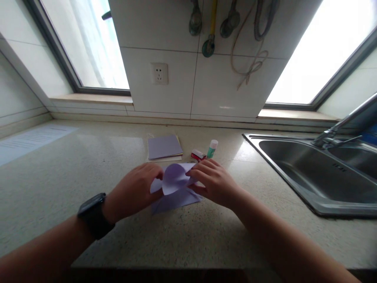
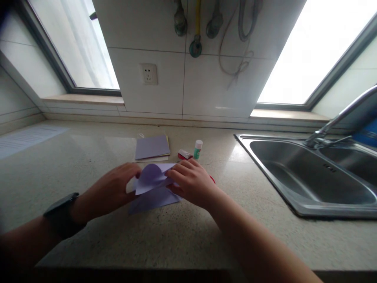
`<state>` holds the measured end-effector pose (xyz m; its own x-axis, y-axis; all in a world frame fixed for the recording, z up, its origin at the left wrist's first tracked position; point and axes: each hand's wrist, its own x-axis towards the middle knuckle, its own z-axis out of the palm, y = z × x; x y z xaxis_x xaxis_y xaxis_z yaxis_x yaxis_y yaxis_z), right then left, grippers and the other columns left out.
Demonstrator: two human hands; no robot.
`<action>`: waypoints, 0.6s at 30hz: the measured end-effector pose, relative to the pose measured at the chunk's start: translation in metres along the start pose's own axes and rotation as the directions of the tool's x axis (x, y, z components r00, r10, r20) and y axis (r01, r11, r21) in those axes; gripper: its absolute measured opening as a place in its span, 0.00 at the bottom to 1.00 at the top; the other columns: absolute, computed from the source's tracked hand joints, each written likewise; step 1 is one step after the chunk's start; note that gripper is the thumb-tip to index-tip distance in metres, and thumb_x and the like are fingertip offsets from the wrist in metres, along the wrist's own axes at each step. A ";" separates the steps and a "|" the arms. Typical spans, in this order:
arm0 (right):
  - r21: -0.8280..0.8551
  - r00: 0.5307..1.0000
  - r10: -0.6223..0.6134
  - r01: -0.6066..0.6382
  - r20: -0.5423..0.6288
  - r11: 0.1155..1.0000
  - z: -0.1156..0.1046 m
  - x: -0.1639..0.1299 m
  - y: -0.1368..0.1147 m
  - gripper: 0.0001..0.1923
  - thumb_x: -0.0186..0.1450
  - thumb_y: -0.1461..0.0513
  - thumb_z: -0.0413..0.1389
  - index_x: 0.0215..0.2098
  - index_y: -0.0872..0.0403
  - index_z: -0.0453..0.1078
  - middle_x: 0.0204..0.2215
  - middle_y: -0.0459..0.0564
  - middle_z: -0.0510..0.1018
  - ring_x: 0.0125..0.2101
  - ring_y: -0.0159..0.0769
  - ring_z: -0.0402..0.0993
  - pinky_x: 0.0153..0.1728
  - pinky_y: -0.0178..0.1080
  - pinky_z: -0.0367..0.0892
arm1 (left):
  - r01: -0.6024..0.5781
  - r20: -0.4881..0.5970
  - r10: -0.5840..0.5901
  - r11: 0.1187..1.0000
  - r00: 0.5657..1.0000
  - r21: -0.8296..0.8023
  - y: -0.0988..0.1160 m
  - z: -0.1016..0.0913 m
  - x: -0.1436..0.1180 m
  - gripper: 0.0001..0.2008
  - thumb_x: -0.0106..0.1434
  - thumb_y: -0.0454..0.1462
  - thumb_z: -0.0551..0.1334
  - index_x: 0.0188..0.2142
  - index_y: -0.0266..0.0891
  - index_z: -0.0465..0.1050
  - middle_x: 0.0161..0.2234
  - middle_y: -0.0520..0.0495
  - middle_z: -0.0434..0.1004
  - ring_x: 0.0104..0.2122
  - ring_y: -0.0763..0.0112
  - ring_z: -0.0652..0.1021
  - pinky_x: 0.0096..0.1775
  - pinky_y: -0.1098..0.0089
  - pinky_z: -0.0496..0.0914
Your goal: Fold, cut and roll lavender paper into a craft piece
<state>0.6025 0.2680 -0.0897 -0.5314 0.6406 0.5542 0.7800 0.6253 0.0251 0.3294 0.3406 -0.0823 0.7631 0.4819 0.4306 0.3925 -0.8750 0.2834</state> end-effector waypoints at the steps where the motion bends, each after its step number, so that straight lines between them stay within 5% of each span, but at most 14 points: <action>1: -0.028 0.999 -0.019 0.020 0.032 0.999 0.000 0.001 -0.002 0.09 0.70 0.59 0.58 0.47 0.52 0.71 0.40 0.50 0.80 0.42 0.41 0.73 0.50 0.47 0.66 | -0.013 -0.077 0.014 1.000 0.997 0.014 0.003 0.000 -0.006 0.06 0.65 0.38 0.63 0.33 0.40 0.66 0.32 0.48 0.73 0.33 0.66 0.73 0.36 0.65 0.69; 5: -0.125 0.994 -0.070 0.081 0.088 0.989 0.003 0.001 -0.008 0.07 0.71 0.61 0.57 0.46 0.53 0.72 0.39 0.51 0.79 0.41 0.41 0.72 0.48 0.46 0.65 | -0.275 -0.275 0.291 0.957 0.916 0.095 0.018 0.004 -0.032 0.08 0.63 0.33 0.65 0.39 0.39 0.66 0.33 0.48 0.71 0.34 0.66 0.71 0.36 0.66 0.68; 8: -0.146 0.988 -0.115 0.129 0.099 0.981 0.006 0.003 -0.013 0.07 0.73 0.61 0.54 0.46 0.54 0.72 0.40 0.51 0.79 0.40 0.40 0.71 0.45 0.45 0.65 | -0.359 -0.163 0.390 0.913 0.906 0.194 0.028 0.006 -0.042 0.17 0.63 0.36 0.67 0.51 0.37 0.69 0.40 0.44 0.76 0.40 0.61 0.74 0.43 0.61 0.70; 14: -0.123 0.965 -0.192 0.216 0.179 0.969 0.013 0.010 -0.015 0.07 0.73 0.62 0.52 0.46 0.54 0.71 0.44 0.51 0.79 0.39 0.39 0.72 0.41 0.42 0.66 | -0.363 -0.061 0.370 0.927 0.927 0.098 0.020 0.015 -0.039 0.12 0.68 0.31 0.61 0.50 0.41 0.72 0.39 0.49 0.80 0.36 0.65 0.76 0.38 0.64 0.69; 18: -0.065 0.971 -0.147 0.162 0.190 0.985 0.013 0.003 -0.008 0.11 0.72 0.59 0.55 0.52 0.54 0.70 0.46 0.52 0.78 0.42 0.40 0.73 0.44 0.44 0.67 | -0.231 0.027 0.234 0.969 0.972 -0.086 0.009 0.022 -0.035 0.13 0.70 0.31 0.58 0.52 0.41 0.71 0.40 0.47 0.79 0.34 0.67 0.77 0.35 0.67 0.70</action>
<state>0.5902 0.2703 -0.0990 -0.6931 0.6146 0.3766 0.7035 0.6905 0.1680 0.3183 0.3146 -0.1137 0.8475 0.2620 0.4615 0.1599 -0.9553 0.2486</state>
